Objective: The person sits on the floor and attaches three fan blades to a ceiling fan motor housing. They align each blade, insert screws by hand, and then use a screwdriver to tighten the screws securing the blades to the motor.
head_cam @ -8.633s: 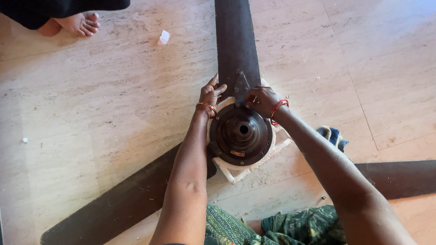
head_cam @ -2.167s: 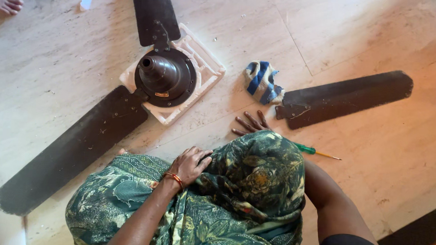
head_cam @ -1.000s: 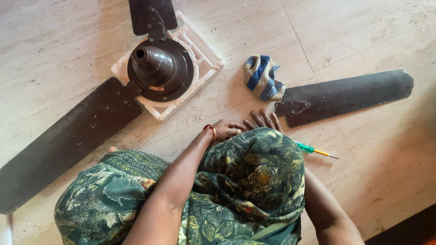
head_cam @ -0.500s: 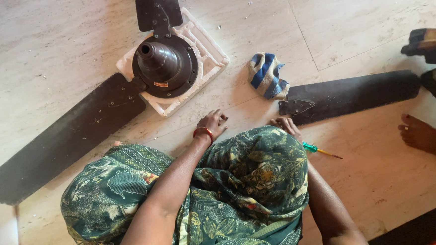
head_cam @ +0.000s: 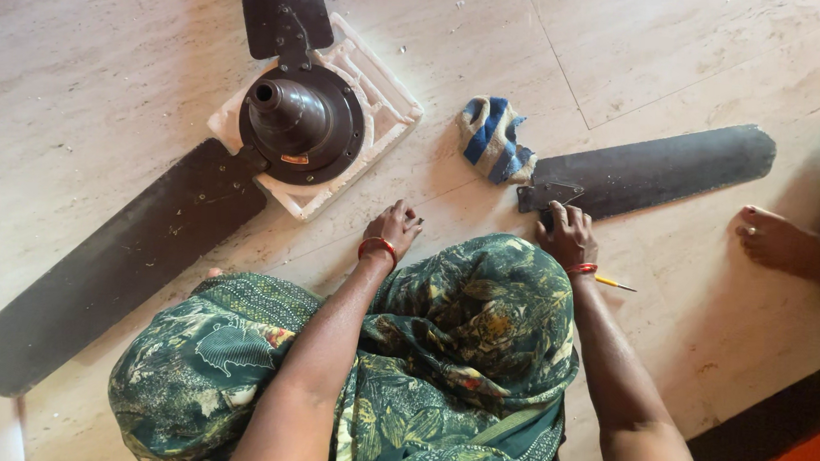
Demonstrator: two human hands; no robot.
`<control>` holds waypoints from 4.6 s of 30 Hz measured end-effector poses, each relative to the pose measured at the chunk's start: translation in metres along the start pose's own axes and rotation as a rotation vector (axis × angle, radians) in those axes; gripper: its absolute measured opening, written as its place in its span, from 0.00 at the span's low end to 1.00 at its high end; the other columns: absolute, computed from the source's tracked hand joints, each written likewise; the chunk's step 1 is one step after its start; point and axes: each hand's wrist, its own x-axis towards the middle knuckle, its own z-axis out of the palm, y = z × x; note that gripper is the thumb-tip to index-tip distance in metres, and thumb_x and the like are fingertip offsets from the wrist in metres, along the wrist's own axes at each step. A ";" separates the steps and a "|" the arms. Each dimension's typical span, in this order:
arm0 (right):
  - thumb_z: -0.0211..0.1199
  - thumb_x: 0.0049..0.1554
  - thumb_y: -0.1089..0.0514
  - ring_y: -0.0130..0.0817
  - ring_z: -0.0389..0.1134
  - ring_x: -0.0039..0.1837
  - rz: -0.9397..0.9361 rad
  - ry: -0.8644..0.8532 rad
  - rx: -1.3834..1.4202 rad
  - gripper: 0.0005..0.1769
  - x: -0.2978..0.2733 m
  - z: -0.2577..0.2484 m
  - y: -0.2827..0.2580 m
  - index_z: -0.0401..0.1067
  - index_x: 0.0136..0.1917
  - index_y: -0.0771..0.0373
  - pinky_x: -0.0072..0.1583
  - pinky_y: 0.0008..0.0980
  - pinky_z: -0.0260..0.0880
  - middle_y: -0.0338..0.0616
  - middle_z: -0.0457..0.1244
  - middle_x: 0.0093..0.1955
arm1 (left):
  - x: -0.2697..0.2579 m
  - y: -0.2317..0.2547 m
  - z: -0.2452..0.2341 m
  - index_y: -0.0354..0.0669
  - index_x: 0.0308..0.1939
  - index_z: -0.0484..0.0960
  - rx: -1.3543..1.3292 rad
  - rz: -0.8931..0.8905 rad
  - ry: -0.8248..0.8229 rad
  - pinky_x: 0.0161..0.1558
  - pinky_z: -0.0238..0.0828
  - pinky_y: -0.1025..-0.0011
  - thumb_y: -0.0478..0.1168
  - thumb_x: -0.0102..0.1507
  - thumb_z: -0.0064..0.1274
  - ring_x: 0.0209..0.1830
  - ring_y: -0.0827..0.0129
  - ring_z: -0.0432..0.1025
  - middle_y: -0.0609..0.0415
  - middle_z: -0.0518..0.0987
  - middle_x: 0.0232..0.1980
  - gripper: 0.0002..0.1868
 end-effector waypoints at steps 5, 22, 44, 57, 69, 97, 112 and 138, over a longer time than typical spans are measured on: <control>0.68 0.54 0.49 0.49 0.67 0.58 -0.057 -0.036 -0.017 0.22 0.017 0.001 0.013 0.71 0.59 0.58 0.51 0.47 0.74 0.50 0.64 0.56 | 0.001 0.003 -0.001 0.53 0.50 0.74 0.034 -0.072 -0.077 0.50 0.75 0.56 0.50 0.61 0.63 0.50 0.56 0.77 0.53 0.80 0.52 0.19; 0.58 0.52 0.68 0.44 0.67 0.54 -0.327 0.077 0.015 0.19 0.022 0.004 0.011 0.75 0.57 0.62 0.53 0.40 0.73 0.46 0.66 0.51 | -0.001 0.024 -0.012 0.52 0.56 0.71 0.240 0.008 -0.176 0.50 0.78 0.56 0.49 0.66 0.57 0.52 0.52 0.77 0.50 0.77 0.57 0.18; 0.59 0.52 0.61 0.39 0.74 0.49 -0.313 -0.828 0.337 0.13 0.113 -0.067 -0.166 0.73 0.51 0.56 0.48 0.40 0.75 0.44 0.70 0.47 | 0.016 0.007 0.024 0.42 0.41 0.77 -1.459 -0.484 -0.250 0.42 0.80 0.64 0.37 0.63 0.55 0.37 0.66 0.77 0.53 0.82 0.36 0.05; 0.77 0.40 0.49 0.74 0.47 0.77 -0.112 -0.406 -0.011 0.51 0.157 -0.027 -0.124 0.64 0.76 0.33 0.61 0.69 0.61 0.60 0.46 0.82 | -0.014 -0.012 -0.021 0.40 0.48 0.78 -1.436 -0.528 -0.203 0.39 0.79 0.66 0.34 0.66 0.40 0.34 0.67 0.78 0.50 0.82 0.38 0.11; 0.75 0.47 0.46 0.42 0.65 0.55 0.189 -0.473 0.430 0.18 0.119 -0.088 -0.073 0.76 0.49 0.52 0.57 0.47 0.69 0.44 0.61 0.54 | -0.100 -0.042 -0.102 0.36 0.50 0.78 -1.374 -0.471 -0.175 0.40 0.78 0.69 0.31 0.65 0.40 0.35 0.67 0.77 0.48 0.82 0.40 0.13; 0.60 0.57 0.29 0.38 0.57 0.77 0.378 -0.709 -0.117 0.39 0.008 -0.105 0.004 0.64 0.74 0.48 0.71 0.46 0.64 0.35 0.57 0.76 | -0.095 -0.026 -0.113 0.41 0.57 0.78 -1.302 -0.381 -0.094 0.40 0.79 0.74 0.37 0.70 0.48 0.37 0.71 0.78 0.49 0.84 0.43 0.13; 0.59 0.61 0.45 0.55 0.56 0.75 0.285 -0.525 -0.041 0.48 0.061 -0.021 0.004 0.44 0.89 0.33 0.70 0.53 0.65 0.52 0.51 0.77 | -0.070 -0.067 -0.083 0.39 0.54 0.79 -1.396 -0.430 0.107 0.33 0.78 0.76 0.31 0.65 0.42 0.31 0.73 0.77 0.52 0.83 0.37 0.15; 0.68 0.47 0.37 0.44 0.60 0.71 -0.738 -0.377 -0.038 0.39 0.130 -0.053 -0.222 0.69 0.67 0.56 0.71 0.49 0.58 0.46 0.64 0.64 | -0.048 -0.066 -0.055 0.40 0.52 0.83 -1.312 -0.396 0.011 0.24 0.72 0.76 0.49 0.59 0.65 0.23 0.72 0.74 0.51 0.82 0.31 0.22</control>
